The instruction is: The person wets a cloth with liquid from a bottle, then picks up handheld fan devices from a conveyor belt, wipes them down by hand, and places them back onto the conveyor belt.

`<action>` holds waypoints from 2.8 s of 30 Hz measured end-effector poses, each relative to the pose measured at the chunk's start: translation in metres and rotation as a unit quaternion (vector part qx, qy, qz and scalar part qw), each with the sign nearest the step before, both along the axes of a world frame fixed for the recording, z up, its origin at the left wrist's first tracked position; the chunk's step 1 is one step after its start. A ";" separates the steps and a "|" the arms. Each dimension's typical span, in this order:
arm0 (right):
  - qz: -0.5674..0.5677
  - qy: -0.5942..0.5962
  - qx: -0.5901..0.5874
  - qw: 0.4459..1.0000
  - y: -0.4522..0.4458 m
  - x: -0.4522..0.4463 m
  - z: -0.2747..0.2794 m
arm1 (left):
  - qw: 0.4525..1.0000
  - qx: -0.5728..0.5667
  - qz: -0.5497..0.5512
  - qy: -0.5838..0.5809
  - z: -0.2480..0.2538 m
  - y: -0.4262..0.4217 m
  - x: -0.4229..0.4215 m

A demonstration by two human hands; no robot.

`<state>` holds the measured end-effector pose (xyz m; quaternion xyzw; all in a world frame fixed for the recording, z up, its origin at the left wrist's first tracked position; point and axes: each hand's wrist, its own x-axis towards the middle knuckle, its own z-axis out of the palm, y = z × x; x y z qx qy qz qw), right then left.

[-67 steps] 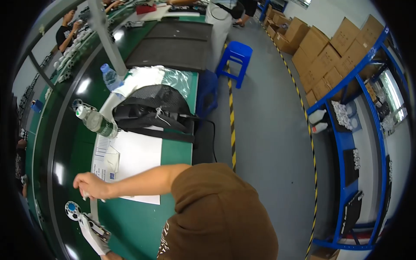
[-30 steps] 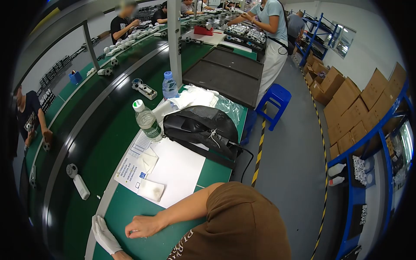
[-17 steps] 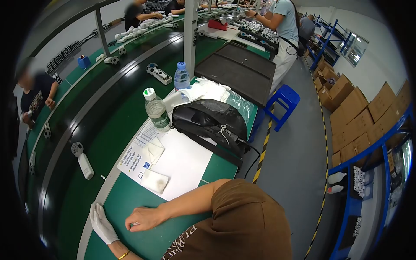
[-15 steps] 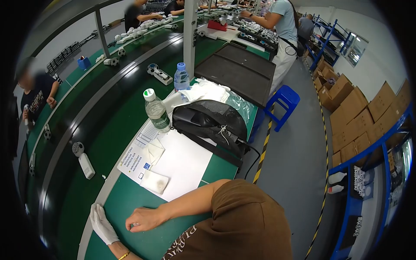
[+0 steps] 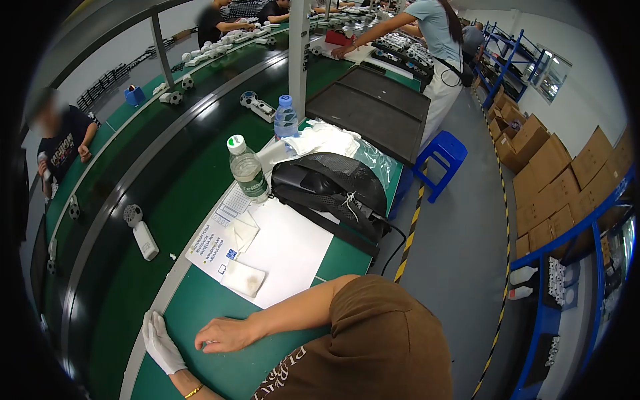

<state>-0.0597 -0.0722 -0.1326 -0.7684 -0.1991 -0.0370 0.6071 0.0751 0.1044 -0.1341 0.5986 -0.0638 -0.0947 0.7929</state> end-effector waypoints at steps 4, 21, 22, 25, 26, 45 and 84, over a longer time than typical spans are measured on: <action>0.000 -0.002 -0.011 1.000 0.000 0.002 -0.004 | 1.000 0.000 0.003 -0.003 -0.002 0.000 0.001; 0.001 0.059 -0.044 0.997 -0.002 0.009 0.007 | 0.992 0.115 0.052 0.028 0.039 -0.011 -0.007; -0.004 0.083 -0.042 0.996 0.000 0.010 0.012 | 0.990 0.141 0.030 0.005 0.044 -0.006 -0.007; -0.001 0.078 -0.052 0.996 -0.002 0.008 0.019 | 0.992 -0.042 0.037 0.111 0.025 -0.007 -0.003; 0.001 0.067 -0.056 0.996 0.002 0.008 0.016 | 0.991 -0.051 0.039 0.115 0.022 -0.005 -0.003; 0.024 0.014 -0.009 1.000 -0.001 0.002 -0.009 | 0.999 0.031 -0.022 -0.030 -0.006 0.002 0.002; -0.003 -0.017 0.014 1.000 0.001 0.000 -0.014 | 0.999 0.030 -0.014 -0.018 -0.006 -0.002 -0.002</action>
